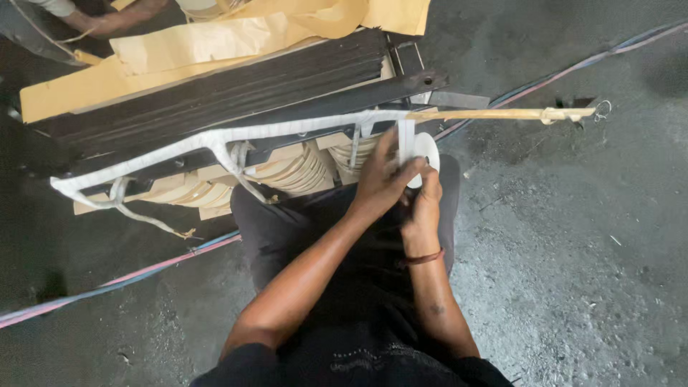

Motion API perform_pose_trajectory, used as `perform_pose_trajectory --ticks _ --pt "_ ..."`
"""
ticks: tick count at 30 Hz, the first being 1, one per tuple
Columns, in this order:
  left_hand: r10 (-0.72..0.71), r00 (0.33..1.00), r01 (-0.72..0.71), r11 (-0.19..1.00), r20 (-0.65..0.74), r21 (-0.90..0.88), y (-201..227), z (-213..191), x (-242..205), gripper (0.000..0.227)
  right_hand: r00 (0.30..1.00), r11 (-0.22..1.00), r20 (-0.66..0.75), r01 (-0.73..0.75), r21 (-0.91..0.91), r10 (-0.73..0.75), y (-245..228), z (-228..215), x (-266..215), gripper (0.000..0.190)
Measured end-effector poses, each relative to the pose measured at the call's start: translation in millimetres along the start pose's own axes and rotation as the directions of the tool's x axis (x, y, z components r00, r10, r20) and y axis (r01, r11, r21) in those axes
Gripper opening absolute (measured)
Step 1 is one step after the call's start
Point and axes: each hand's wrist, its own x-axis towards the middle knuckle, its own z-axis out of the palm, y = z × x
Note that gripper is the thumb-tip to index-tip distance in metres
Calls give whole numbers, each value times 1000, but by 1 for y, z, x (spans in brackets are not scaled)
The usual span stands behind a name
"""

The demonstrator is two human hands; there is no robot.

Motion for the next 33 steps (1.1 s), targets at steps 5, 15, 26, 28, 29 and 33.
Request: perform_pose_trajectory --ticks 5,15,26,28,29,33 --pt "-259 966 256 958 -9 -129 -20 23 28 40 996 996 20 -88 25 87 -13 19 -19 51" --pt "-76 996 39 843 47 537 79 -15 14 47 971 972 136 212 -102 -198 12 39 -41 41" --pt "333 899 -437 640 284 632 35 6 145 34 802 887 456 458 -55 -386 -66 33 152 52" --pt "256 925 -379 633 280 675 25 14 154 33 746 896 541 444 32 -389 -74 37 156 46" --pt "207 942 -336 629 266 701 25 13 149 35 696 877 583 478 60 -419 -71 36 149 44" --pt "332 905 -420 598 266 682 47 10 90 31 849 889 305 457 -13 -432 -60 17 103 44"
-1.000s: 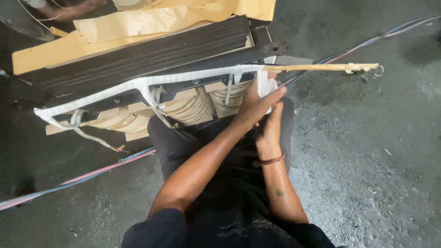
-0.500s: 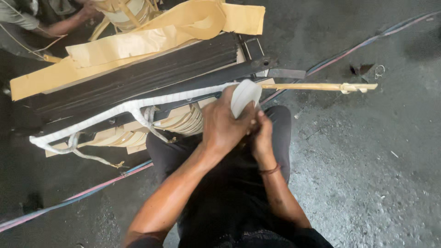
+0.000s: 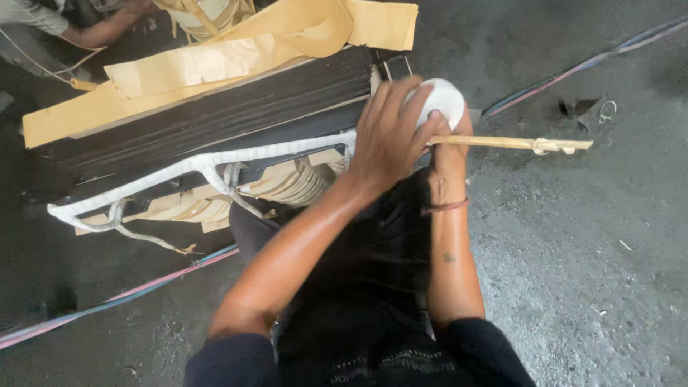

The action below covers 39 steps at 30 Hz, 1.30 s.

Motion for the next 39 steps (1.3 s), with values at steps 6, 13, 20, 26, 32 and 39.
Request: perform_pose_trajectory --ticks 6,13,20,26,32,39 --pt "-230 969 204 950 -91 -235 26 6 -90 61 945 952 -182 -234 197 270 2 3 -82 45" --pt "-596 755 608 479 275 -633 14 52 -54 44 837 878 -274 -423 223 473 -11 22 -116 48" --pt "-571 770 636 651 286 -414 28 0 -51 40 823 821 -210 -431 375 528 -4 53 -149 54" --pt "-377 924 383 915 70 -127 37 -57 -44 51 949 943 -74 -291 160 306 -8 6 -105 47" --pt "-39 999 33 981 -31 -192 -11 -16 31 41 964 997 253 -78 -14 79 -26 -10 29 40" --pt "33 985 -58 987 -169 -147 4 -3 34 23 968 996 236 93 -4 -89 -32 -1 15 55"
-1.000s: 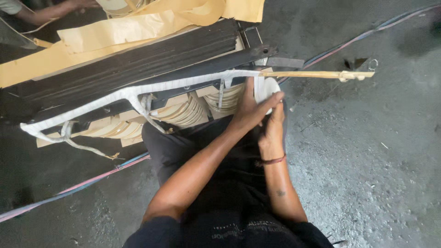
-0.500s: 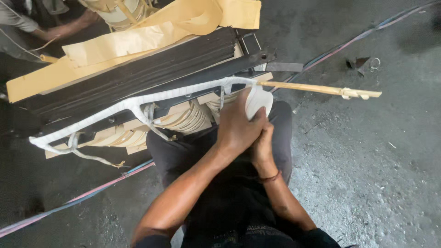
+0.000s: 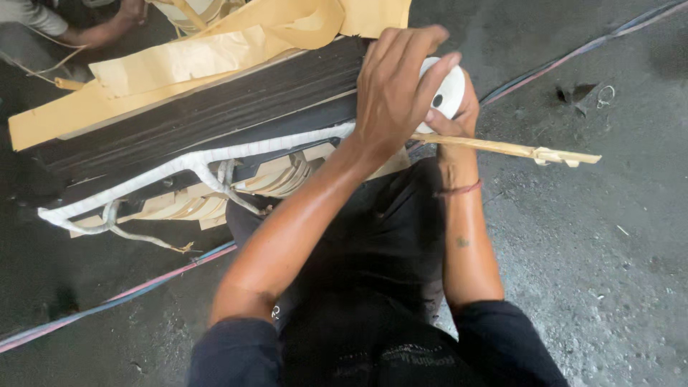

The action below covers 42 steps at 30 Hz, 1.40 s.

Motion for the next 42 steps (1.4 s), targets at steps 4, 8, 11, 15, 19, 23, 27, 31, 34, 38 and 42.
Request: perform_pose_trajectory --ticks 4,8,11,15,19,23,27,31,34,38,42 --pt "-314 946 321 943 86 -85 35 -14 -67 21 881 984 -446 -102 148 159 11 1 -69 61" --pt "-362 926 362 768 109 -528 13 27 -118 62 797 967 -548 -231 111 253 40 19 -140 61" --pt "-643 675 692 381 362 -613 2 52 -118 37 845 962 -481 -273 -8 235 25 19 -141 58" --pt "-704 610 751 368 364 -548 12 46 -107 37 842 957 -538 -122 -263 -41 -19 16 -95 44" --pt "-715 620 747 411 324 -522 23 38 -91 34 776 994 -621 -96 60 113 -42 18 -30 41" --pt "-726 531 835 359 438 -417 19 23 -84 32 760 991 -646 -22 -134 -71 -37 30 -12 49" --pt "-433 820 558 751 374 -354 33 -31 -88 32 982 935 -101 115 -337 -157 -55 5 -41 31" --pt "-249 915 285 955 316 -75 40 -82 -60 42 998 895 26 -48 -444 66 -72 -26 -28 41" --pt "-83 958 88 996 274 -6 23 -71 -23 33 993 972 62 -85 -218 101 -55 -25 5 28" --pt "59 970 -50 998 234 -45 -10 -8 26 22 958 993 261 -110 -42 117 -25 -9 34 58" --pt "103 989 -105 994 107 19 -8 9 47 27 986 992 163 46 -120 -26 -30 -8 22 67"
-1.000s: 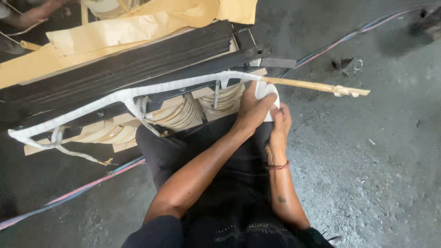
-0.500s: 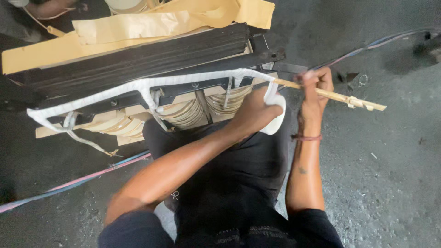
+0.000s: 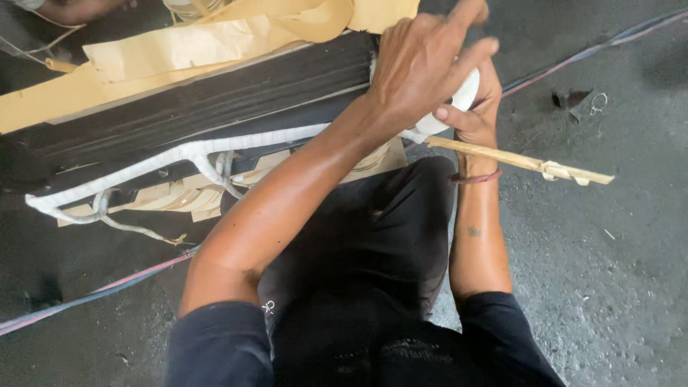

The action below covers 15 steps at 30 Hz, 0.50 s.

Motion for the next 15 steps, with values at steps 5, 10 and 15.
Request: perform_pose_trajectory --ticks 5,10,15 --pt "-377 926 377 924 9 -61 52 -25 -77 20 816 995 -570 -63 71 92 -5 14 -63 62" --pt "-560 782 572 471 274 -671 51 28 -162 62 703 902 -584 -205 380 406 29 60 -173 41" --pt "-714 582 696 189 390 -693 50 49 -152 37 763 933 -645 -253 -258 28 -6 51 -153 34"
